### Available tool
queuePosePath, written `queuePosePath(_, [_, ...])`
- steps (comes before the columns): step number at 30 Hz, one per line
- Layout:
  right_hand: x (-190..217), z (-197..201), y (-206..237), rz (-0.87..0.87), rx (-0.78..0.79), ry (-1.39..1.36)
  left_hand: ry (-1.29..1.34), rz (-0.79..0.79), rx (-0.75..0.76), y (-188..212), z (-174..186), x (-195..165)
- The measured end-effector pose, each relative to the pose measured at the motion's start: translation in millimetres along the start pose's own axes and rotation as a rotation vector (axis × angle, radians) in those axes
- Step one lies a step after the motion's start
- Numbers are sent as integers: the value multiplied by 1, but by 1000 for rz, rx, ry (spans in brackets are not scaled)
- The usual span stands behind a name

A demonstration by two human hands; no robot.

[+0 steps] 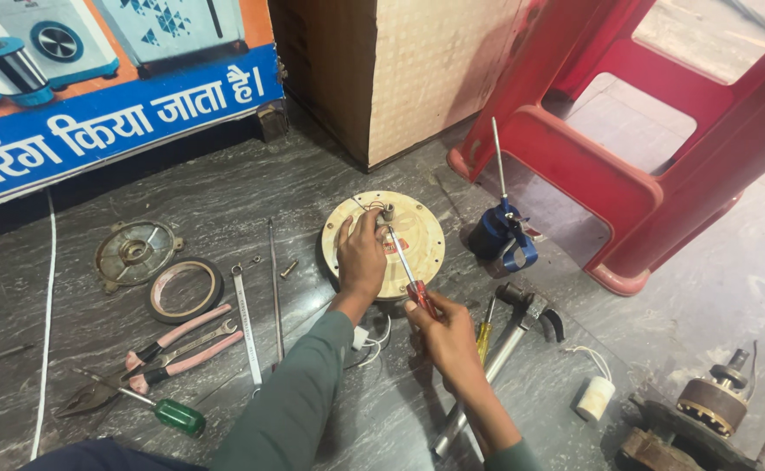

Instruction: The person sits on the floor and uses a cloth to wipe the surface of a circular appliance part. They briefly stand to retrieve the cloth, then return to continue wiping the part.

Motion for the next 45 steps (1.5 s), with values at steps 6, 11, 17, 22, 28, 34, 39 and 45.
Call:
queuePosePath(6, [-16,-12,-11,-519,607,-919,-11,29,-9,2,-5,-1])
queuePosePath(11, [-2,20,-12,-453,472,-504,5,-4,-32,2,-5,-1])
queuePosePath(17, [14,35,-15,-268,237,12,17,-18,16,1,3,-1])
queuePosePath(22, [9,72,-15,-278,374,54,46,38,36,2,7,-6])
queuePosePath(28, [-15,83,-41,-5,-267,888,47,13,-3,0,13,-11])
queuePosePath(34, [-5,33,-29,209,-403,1056,5,38,-19,-1,15,-11])
queuePosePath(39, [25,4,-27,451,-303,687,-7,29,-11,2,17,-11])
queuePosePath(45, [24,-16,-36,313,-198,461,-2,-40,-25,25,25,-21])
Point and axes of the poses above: each hand's wrist, its own y-axis away from the middle knuckle, its own z-axis out of the back of the hand, x = y × z, the point moved 4 cm from there along -y, towards the middle knuckle, and after that the axes turned 7 degrees about -z, right-handed, at the moved point
